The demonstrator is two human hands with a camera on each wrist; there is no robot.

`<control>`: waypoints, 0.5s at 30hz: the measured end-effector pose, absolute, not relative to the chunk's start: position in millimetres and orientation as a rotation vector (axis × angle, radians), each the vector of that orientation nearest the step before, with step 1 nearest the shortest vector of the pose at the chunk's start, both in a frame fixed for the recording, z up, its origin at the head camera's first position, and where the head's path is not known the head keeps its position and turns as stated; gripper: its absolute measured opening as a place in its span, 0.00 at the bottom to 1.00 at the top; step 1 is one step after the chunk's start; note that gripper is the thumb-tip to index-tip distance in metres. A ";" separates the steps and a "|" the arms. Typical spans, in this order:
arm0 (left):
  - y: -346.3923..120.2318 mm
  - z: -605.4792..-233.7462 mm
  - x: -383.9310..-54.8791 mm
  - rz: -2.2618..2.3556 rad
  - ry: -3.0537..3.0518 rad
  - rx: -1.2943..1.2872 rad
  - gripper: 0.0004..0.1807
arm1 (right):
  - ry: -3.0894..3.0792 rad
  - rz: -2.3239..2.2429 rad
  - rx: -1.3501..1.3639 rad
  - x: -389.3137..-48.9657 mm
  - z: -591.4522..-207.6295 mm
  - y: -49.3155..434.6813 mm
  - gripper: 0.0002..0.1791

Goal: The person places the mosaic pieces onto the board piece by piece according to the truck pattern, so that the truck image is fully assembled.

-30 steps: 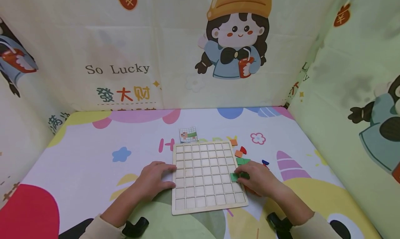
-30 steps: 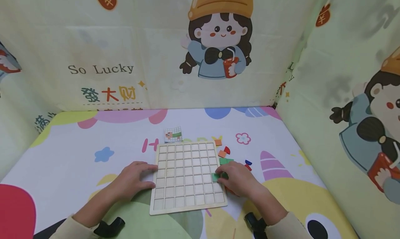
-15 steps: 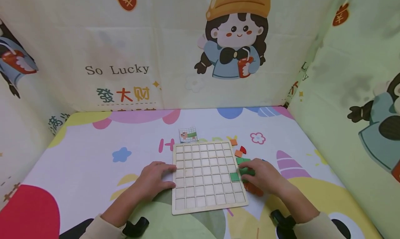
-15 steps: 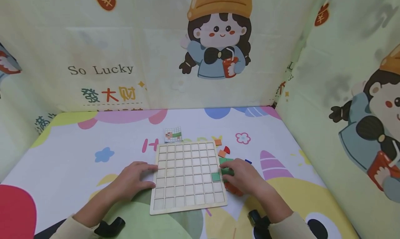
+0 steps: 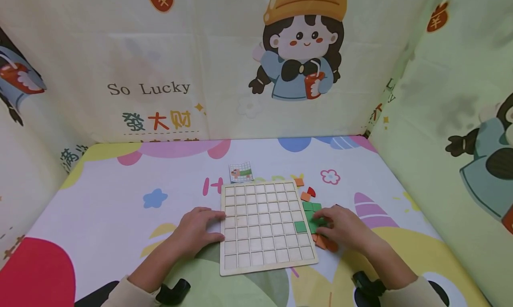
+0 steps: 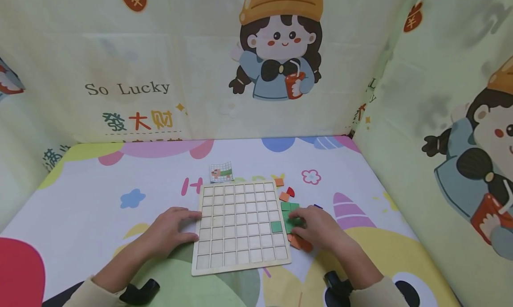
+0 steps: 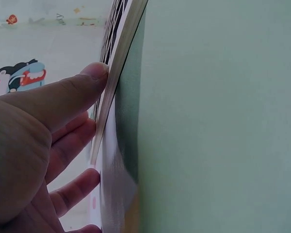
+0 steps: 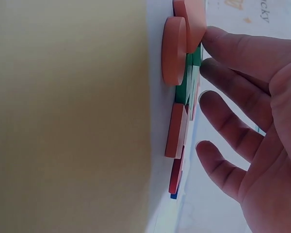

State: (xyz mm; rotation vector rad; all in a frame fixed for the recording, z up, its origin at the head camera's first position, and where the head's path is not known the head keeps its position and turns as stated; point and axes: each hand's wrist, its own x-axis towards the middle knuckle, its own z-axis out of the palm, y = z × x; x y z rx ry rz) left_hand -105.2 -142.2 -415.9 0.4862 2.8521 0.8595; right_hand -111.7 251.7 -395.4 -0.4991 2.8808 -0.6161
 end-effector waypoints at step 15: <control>-142.8 -417.1 -105.4 0.861 2.851 0.479 0.28 | 2.886 -0.580 -0.502 -110.0 -397.4 252.7 0.12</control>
